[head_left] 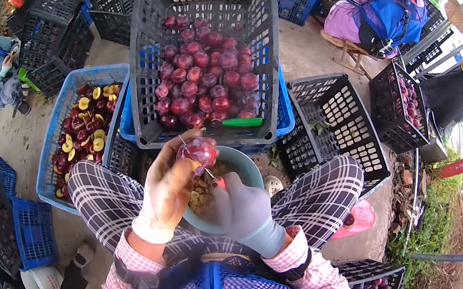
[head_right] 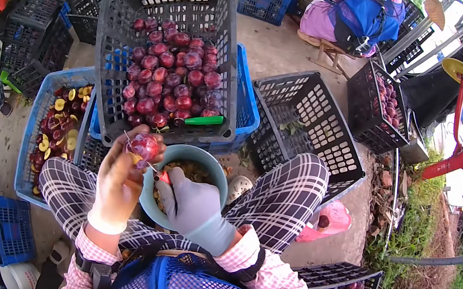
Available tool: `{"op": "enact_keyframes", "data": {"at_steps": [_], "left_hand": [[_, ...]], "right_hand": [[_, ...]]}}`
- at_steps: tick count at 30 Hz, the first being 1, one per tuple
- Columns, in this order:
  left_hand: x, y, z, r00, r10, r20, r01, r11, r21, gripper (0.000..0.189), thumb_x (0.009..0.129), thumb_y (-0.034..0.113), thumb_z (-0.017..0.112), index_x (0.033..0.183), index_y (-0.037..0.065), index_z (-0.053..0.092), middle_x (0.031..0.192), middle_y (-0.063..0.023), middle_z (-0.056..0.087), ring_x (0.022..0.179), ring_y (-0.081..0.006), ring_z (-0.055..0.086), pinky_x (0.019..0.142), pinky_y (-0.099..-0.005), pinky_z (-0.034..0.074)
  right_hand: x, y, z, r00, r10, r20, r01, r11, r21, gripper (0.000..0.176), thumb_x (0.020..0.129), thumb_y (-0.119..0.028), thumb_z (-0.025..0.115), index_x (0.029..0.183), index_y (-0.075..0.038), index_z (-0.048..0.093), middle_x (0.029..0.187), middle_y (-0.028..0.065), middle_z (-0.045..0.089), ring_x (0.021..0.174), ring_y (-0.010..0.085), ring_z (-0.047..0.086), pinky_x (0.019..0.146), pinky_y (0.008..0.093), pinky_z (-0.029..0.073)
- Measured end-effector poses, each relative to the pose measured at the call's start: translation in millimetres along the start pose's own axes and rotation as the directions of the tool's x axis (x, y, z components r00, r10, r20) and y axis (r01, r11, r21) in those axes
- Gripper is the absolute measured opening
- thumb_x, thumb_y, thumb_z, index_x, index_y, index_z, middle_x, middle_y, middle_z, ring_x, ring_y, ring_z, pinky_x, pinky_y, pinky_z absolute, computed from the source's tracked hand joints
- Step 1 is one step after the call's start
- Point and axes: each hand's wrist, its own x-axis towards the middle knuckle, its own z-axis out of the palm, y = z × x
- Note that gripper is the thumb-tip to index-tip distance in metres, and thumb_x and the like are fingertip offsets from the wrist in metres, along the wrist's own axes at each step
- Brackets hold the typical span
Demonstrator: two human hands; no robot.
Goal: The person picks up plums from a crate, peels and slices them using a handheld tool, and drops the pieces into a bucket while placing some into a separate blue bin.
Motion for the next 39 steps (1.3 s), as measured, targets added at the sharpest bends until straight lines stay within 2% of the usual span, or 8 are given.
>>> {"op": "enact_keyframes", "data": {"at_steps": [3, 6, 11, 15, 18, 22, 26, 39], "left_hand": [[5, 1, -10, 0.953, -0.277, 0.119, 0.301, 0.906, -0.297, 0.071, 0.094, 0.049, 0.065, 0.136, -0.007, 0.048, 0.117, -0.0172, 0.066, 0.110, -0.0251, 0.064, 0.101, -0.0382, 0.046], [0, 11, -2, 0.986, -0.152, 0.063, 0.135, 0.967, 0.217, 0.065, 0.097, 0.046, 0.061, 0.135, -0.005, 0.051, 0.115, -0.0137, 0.066, 0.105, -0.0227, 0.064, 0.101, -0.0360, 0.044], [-7, 2, -1, 1.000, 0.017, -0.013, -0.009, 0.878, 0.478, 0.063, 0.098, 0.041, 0.061, 0.139, -0.004, 0.048, 0.124, -0.0109, 0.062, 0.108, -0.0195, 0.063, 0.102, -0.0344, 0.043], [-4, -3, -10, 0.973, -0.228, 0.025, 0.229, 0.961, -0.156, 0.052, 0.100, 0.031, 0.061, 0.136, -0.004, 0.050, 0.117, -0.0108, 0.066, 0.108, -0.0203, 0.063, 0.096, -0.0339, 0.049], [-7, 4, -3, 0.996, -0.065, -0.062, 0.087, 0.877, 0.473, 0.058, 0.094, 0.036, 0.067, 0.133, -0.004, 0.053, 0.114, -0.0093, 0.066, 0.106, -0.0159, 0.061, 0.096, -0.0307, 0.047], [-10, -5, -9, 0.995, 0.094, -0.043, -0.053, 0.821, 0.568, 0.057, 0.095, 0.035, 0.064, 0.134, -0.005, 0.052, 0.118, -0.0092, 0.064, 0.107, -0.0156, 0.060, 0.098, -0.0303, 0.046], [-6, 3, -17, 0.919, -0.366, 0.145, 0.391, 0.895, -0.217, 0.046, 0.103, 0.032, 0.053, 0.131, -0.004, 0.054, 0.123, -0.0137, 0.064, 0.114, -0.0229, 0.062, 0.104, -0.0360, 0.044], [-2, -12, -14, 0.991, 0.092, -0.099, -0.074, 0.982, 0.174, 0.065, 0.077, 0.000, 0.076, 0.135, 0.003, 0.045, 0.127, -0.0125, 0.057, 0.112, -0.0201, 0.059, 0.096, -0.0302, 0.050]], "right_hand": [[0, 0, 0, 0.999, -0.030, -0.024, 0.029, 0.999, -0.021, 0.020, 0.094, -0.020, 0.066, 0.087, -0.007, 0.052, 0.057, 0.0104, 0.055, 0.050, 0.0305, 0.060, 0.046, 0.0408, 0.044], [-3, 4, 1, 1.000, -0.027, -0.005, 0.026, 0.994, -0.110, 0.022, 0.093, -0.021, 0.066, 0.085, -0.008, 0.050, 0.058, 0.0100, 0.055, 0.051, 0.0298, 0.060, 0.047, 0.0403, 0.044], [-4, 5, 3, 0.999, 0.023, -0.029, -0.026, 0.996, -0.089, 0.022, 0.094, -0.021, 0.065, 0.085, -0.007, 0.050, 0.060, 0.0101, 0.055, 0.052, 0.0294, 0.060, 0.047, 0.0404, 0.044], [-4, 3, 2, 0.999, 0.040, -0.024, -0.042, 0.997, -0.058, 0.021, 0.094, -0.020, 0.065, 0.086, -0.007, 0.050, 0.060, 0.0104, 0.055, 0.053, 0.0297, 0.060, 0.048, 0.0405, 0.045], [-4, 4, 3, 0.999, 0.047, -0.020, -0.049, 0.994, -0.103, 0.020, 0.093, -0.020, 0.065, 0.086, -0.007, 0.051, 0.061, 0.0106, 0.055, 0.053, 0.0299, 0.061, 0.048, 0.0404, 0.045], [-5, 5, 3, 1.000, 0.027, -0.014, -0.029, 0.993, -0.117, 0.020, 0.093, -0.019, 0.066, 0.087, -0.007, 0.051, 0.061, 0.0109, 0.055, 0.053, 0.0299, 0.060, 0.048, 0.0403, 0.045], [-4, 8, 3, 0.999, -0.032, -0.027, 0.029, 0.995, -0.095, 0.019, 0.092, -0.019, 0.066, 0.086, -0.007, 0.052, 0.061, 0.0107, 0.055, 0.052, 0.0300, 0.059, 0.048, 0.0410, 0.044], [-8, -1, -8, 0.995, 0.079, 0.057, -0.081, 0.996, 0.036, 0.016, 0.095, -0.017, 0.061, 0.092, -0.002, 0.054, 0.060, 0.0144, 0.056, 0.052, 0.0322, 0.060, 0.050, 0.0419, 0.045]]}}
